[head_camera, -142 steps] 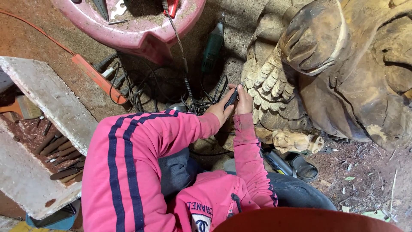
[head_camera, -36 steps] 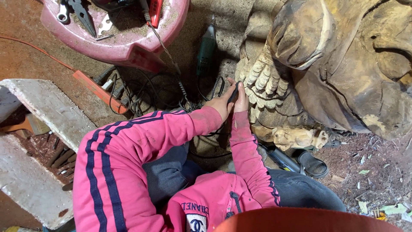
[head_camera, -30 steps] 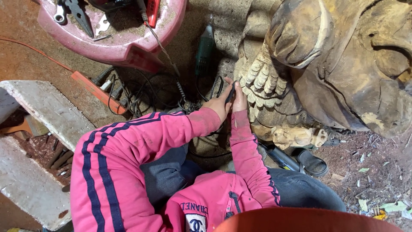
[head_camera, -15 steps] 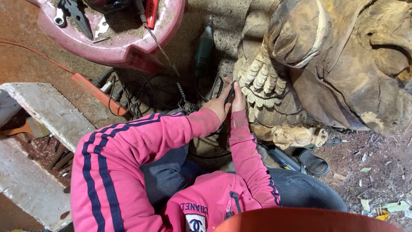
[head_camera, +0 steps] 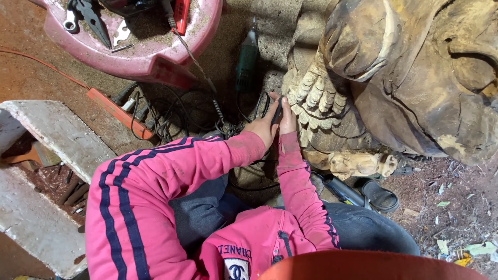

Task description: Using a rotary tool to carve intricate details into a large wooden gargoyle sculpture.

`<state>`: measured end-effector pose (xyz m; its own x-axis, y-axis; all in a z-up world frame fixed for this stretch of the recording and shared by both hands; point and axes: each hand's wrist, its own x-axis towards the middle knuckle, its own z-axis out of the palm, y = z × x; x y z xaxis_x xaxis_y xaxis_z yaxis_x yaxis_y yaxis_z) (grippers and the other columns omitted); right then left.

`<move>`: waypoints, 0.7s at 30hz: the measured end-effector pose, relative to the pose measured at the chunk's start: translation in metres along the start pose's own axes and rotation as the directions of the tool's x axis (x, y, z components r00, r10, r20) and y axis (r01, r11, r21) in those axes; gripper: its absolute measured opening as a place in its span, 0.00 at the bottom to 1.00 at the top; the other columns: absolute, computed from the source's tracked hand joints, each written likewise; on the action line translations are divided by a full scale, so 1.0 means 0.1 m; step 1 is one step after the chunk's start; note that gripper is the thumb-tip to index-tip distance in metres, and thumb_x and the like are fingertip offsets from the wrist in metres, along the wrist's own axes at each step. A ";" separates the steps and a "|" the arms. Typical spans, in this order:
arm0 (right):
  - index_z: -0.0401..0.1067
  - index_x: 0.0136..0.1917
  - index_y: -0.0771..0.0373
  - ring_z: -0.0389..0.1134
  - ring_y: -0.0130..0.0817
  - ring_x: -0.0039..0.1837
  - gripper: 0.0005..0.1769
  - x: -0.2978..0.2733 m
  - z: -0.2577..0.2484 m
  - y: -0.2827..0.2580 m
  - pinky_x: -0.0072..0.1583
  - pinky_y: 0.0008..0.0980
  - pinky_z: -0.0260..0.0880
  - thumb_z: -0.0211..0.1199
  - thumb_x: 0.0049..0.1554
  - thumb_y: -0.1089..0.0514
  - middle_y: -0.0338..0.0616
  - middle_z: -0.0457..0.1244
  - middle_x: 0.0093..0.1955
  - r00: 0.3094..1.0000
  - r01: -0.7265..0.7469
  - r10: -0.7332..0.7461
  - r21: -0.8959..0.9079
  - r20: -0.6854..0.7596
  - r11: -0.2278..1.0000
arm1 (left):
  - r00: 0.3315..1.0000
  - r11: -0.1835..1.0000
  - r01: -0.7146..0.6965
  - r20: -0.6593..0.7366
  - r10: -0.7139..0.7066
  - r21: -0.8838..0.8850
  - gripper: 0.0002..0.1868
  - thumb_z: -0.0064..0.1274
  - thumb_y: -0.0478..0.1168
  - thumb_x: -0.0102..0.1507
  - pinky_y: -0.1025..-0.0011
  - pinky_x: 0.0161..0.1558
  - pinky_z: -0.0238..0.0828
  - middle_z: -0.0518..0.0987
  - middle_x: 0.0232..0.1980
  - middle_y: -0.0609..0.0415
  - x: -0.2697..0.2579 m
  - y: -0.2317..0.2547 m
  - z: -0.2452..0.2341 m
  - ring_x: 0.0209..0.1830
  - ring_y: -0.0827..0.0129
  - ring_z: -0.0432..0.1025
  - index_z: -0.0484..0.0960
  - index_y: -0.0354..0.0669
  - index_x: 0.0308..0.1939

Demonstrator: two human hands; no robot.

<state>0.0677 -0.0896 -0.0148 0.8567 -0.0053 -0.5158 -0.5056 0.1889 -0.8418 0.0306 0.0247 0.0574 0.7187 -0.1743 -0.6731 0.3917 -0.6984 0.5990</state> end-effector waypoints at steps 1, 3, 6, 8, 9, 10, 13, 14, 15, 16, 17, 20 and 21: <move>0.79 0.61 0.57 0.63 0.19 0.38 0.25 -0.06 0.02 -0.03 0.40 0.18 0.71 0.57 0.63 0.39 0.35 0.66 0.40 1.000 -0.001 0.001 0.002 0.000 1.000 | 1.000 1.000 0.001 0.000 -0.001 0.002 0.34 0.35 0.52 0.72 0.51 0.61 0.71 0.77 0.56 0.33 0.03 -0.02 0.03 0.60 0.41 0.75 0.39 0.74 0.80; 0.78 0.62 0.58 0.62 0.18 0.38 0.24 -0.17 0.07 -0.08 0.40 0.17 0.69 0.55 0.65 0.41 0.32 0.64 0.39 0.999 0.005 -0.004 0.032 -0.039 0.999 | 1.000 0.999 -0.006 0.001 0.006 0.033 0.35 0.35 0.53 0.72 0.51 0.60 0.70 0.78 0.55 0.35 0.09 -0.06 0.10 0.59 0.43 0.76 0.38 0.76 0.80; 0.78 0.62 0.57 0.63 0.17 0.42 0.25 -0.09 0.01 0.08 0.45 0.16 0.71 0.53 0.66 0.40 0.32 0.66 0.43 0.998 0.028 -0.027 0.016 -0.061 0.999 | 1.000 0.999 -0.027 -0.011 0.027 0.046 0.34 0.35 0.55 0.72 0.52 0.60 0.71 0.78 0.54 0.36 0.19 -0.11 0.17 0.59 0.44 0.76 0.39 0.78 0.79; 0.77 0.63 0.55 0.66 0.21 0.50 0.26 -0.06 0.04 0.00 0.55 0.23 0.70 0.52 0.66 0.38 0.34 0.67 0.52 0.999 0.032 -0.034 -0.049 -0.033 0.998 | 1.000 0.999 -0.021 -0.007 0.021 0.030 0.35 0.35 0.53 0.72 0.51 0.61 0.71 0.78 0.54 0.34 0.08 -0.05 0.03 0.59 0.43 0.75 0.37 0.76 0.80; 0.76 0.65 0.53 0.68 0.26 0.59 0.27 -0.07 0.04 -0.02 0.64 0.29 0.69 0.51 0.66 0.36 0.36 0.69 0.60 0.999 0.036 -0.037 -0.114 -0.008 0.993 | 1.000 1.000 -0.016 0.001 0.016 0.013 0.35 0.35 0.51 0.73 0.50 0.61 0.71 0.78 0.55 0.32 0.01 -0.02 -0.01 0.60 0.41 0.75 0.36 0.75 0.80; 0.76 0.65 0.53 0.68 0.26 0.59 0.27 -0.17 0.06 -0.02 0.64 0.29 0.69 0.51 0.66 0.36 0.36 0.69 0.60 0.999 0.027 -0.029 -0.114 -0.015 0.993 | 1.000 1.000 -0.014 0.011 0.013 0.013 0.35 0.35 0.51 0.73 0.50 0.61 0.71 0.78 0.55 0.32 -0.03 -0.05 0.01 0.60 0.41 0.75 0.36 0.75 0.80; 0.77 0.64 0.57 0.65 0.32 0.63 0.27 -0.25 0.15 -0.16 0.70 0.34 0.64 0.51 0.67 0.38 0.42 0.68 0.63 0.999 0.033 -0.037 -0.148 -0.023 0.988 | 0.999 0.998 -0.048 0.016 0.048 -0.047 0.34 0.33 0.50 0.73 0.51 0.61 0.70 0.77 0.57 0.32 0.04 -0.07 -0.02 0.60 0.41 0.74 0.38 0.71 0.80; 0.78 0.63 0.56 0.66 0.31 0.61 0.26 -0.28 0.15 -0.18 0.69 0.34 0.65 0.50 0.67 0.39 0.41 0.68 0.62 0.999 0.026 -0.033 -0.163 -0.036 0.986 | 0.998 0.998 -0.052 0.028 0.053 -0.030 0.34 0.33 0.51 0.72 0.51 0.62 0.70 0.77 0.56 0.32 0.10 -0.10 0.00 0.60 0.41 0.74 0.38 0.73 0.80; 0.78 0.63 0.55 0.67 0.31 0.60 0.25 -0.36 0.14 -0.17 0.68 0.34 0.66 0.49 0.67 0.40 0.40 0.69 0.61 0.998 0.010 -0.020 -0.178 -0.052 0.984 | 0.998 0.999 -0.050 0.046 0.051 -0.014 0.34 0.34 0.52 0.72 0.52 0.62 0.71 0.78 0.56 0.33 0.12 -0.15 0.06 0.61 0.42 0.74 0.38 0.74 0.80; 0.78 0.63 0.55 0.67 0.31 0.60 0.25 -0.29 0.10 -0.10 0.68 0.34 0.66 0.49 0.67 0.40 0.40 0.69 0.61 0.998 0.018 -0.028 -0.174 -0.055 0.985 | 0.997 0.998 -0.057 0.044 0.058 -0.008 0.34 0.34 0.52 0.72 0.52 0.62 0.71 0.78 0.56 0.33 0.12 -0.15 0.04 0.61 0.42 0.74 0.38 0.74 0.80; 0.78 0.62 0.55 0.67 0.29 0.58 0.25 -0.25 0.04 0.00 0.66 0.33 0.68 0.50 0.67 0.39 0.39 0.69 0.60 0.999 0.025 -0.031 -0.161 -0.036 0.987 | 0.998 0.999 -0.044 0.044 0.043 0.009 0.34 0.33 0.53 0.72 0.53 0.61 0.71 0.78 0.56 0.35 0.09 -0.18 0.05 0.60 0.43 0.75 0.38 0.77 0.79; 0.78 0.62 0.53 0.67 0.29 0.52 0.27 -0.17 -0.11 0.28 0.60 0.33 0.72 0.48 0.67 0.35 0.39 0.70 0.55 0.999 0.011 -0.007 -0.118 0.032 0.993 | 0.998 0.999 -0.033 0.058 0.031 0.040 0.34 0.33 0.55 0.71 0.55 0.60 0.72 0.79 0.54 0.40 -0.06 -0.21 0.01 0.58 0.47 0.76 0.37 0.82 0.79; 0.77 0.64 0.52 0.68 0.31 0.49 0.29 -0.15 -0.14 0.38 0.56 0.34 0.74 0.45 0.68 0.33 0.40 0.70 0.51 0.995 -0.011 0.019 -0.095 0.093 0.995 | 0.998 0.998 -0.032 0.064 0.028 0.048 0.35 0.33 0.56 0.71 0.56 0.59 0.73 0.79 0.54 0.42 -0.13 -0.21 -0.03 0.58 0.48 0.76 0.37 0.85 0.78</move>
<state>0.0346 -0.0965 -0.0410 0.8525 0.0896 -0.5151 -0.5221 0.0949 -0.8476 0.0147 0.0436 0.0542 0.6913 -0.2381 -0.6822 0.3408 -0.7251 0.5984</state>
